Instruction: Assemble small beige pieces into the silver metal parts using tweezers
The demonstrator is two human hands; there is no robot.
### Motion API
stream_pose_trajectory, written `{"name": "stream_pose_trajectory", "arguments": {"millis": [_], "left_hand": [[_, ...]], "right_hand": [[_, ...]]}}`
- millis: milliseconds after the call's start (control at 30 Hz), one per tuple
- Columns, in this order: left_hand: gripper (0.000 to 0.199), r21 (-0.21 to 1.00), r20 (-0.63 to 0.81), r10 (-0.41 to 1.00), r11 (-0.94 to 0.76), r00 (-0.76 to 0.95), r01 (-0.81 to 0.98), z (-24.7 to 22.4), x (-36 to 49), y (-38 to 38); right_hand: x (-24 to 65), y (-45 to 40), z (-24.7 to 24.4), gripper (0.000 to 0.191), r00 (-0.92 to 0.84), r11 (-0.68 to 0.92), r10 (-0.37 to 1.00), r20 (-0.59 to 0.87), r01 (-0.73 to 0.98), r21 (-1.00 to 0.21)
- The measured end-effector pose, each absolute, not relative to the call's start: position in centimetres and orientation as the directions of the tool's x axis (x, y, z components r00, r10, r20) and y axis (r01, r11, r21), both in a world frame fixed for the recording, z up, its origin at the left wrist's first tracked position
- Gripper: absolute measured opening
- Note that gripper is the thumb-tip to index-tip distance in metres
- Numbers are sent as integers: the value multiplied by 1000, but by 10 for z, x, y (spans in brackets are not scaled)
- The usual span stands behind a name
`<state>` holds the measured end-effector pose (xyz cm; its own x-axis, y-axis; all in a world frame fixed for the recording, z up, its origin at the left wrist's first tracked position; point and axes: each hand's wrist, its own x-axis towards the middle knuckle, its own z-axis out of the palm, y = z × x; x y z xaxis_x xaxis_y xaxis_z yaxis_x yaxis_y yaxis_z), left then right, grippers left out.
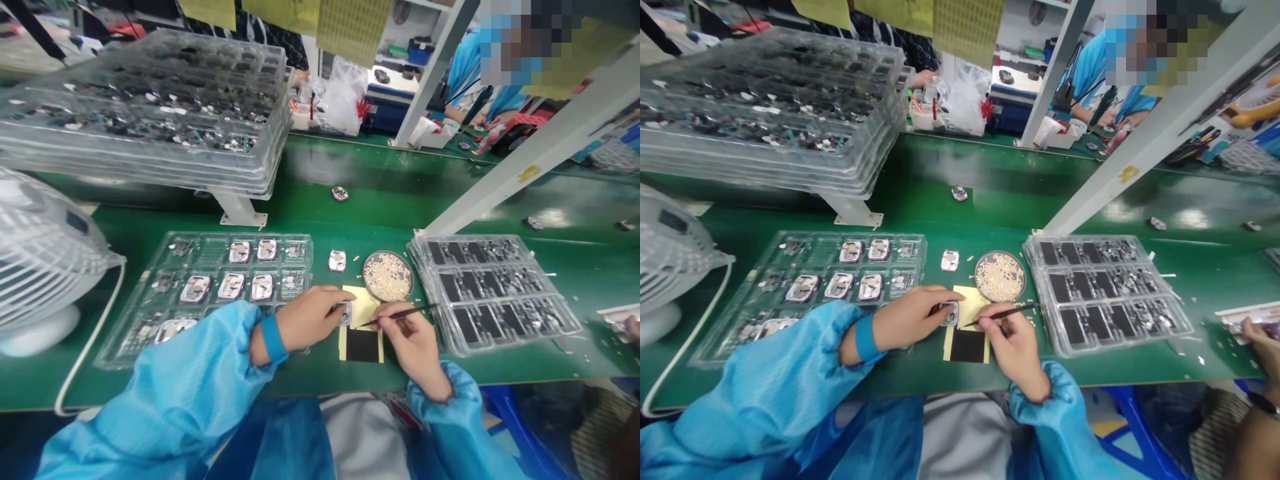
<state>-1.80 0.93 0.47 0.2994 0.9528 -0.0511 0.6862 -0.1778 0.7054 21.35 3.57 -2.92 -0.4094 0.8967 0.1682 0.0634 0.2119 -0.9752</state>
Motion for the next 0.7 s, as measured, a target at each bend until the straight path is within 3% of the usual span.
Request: {"name": "stream_pose_trajectory", "arguments": {"millis": [67,200,700], "left_hand": [[35,708,-44,957,-171,286,685,3,-19,9],[31,716,-40,964,-157,265,680,1,-19,8],[29,736,-26,965,-159,262,658,2,-18,9]], "right_hand": [[213,38,-25,2,-369,263,897,244,1,-965],[207,43,-19,7,-382,392,862,333,87,-916],[202,42,-23,13,-437,505,812,387,192,-842]]}}
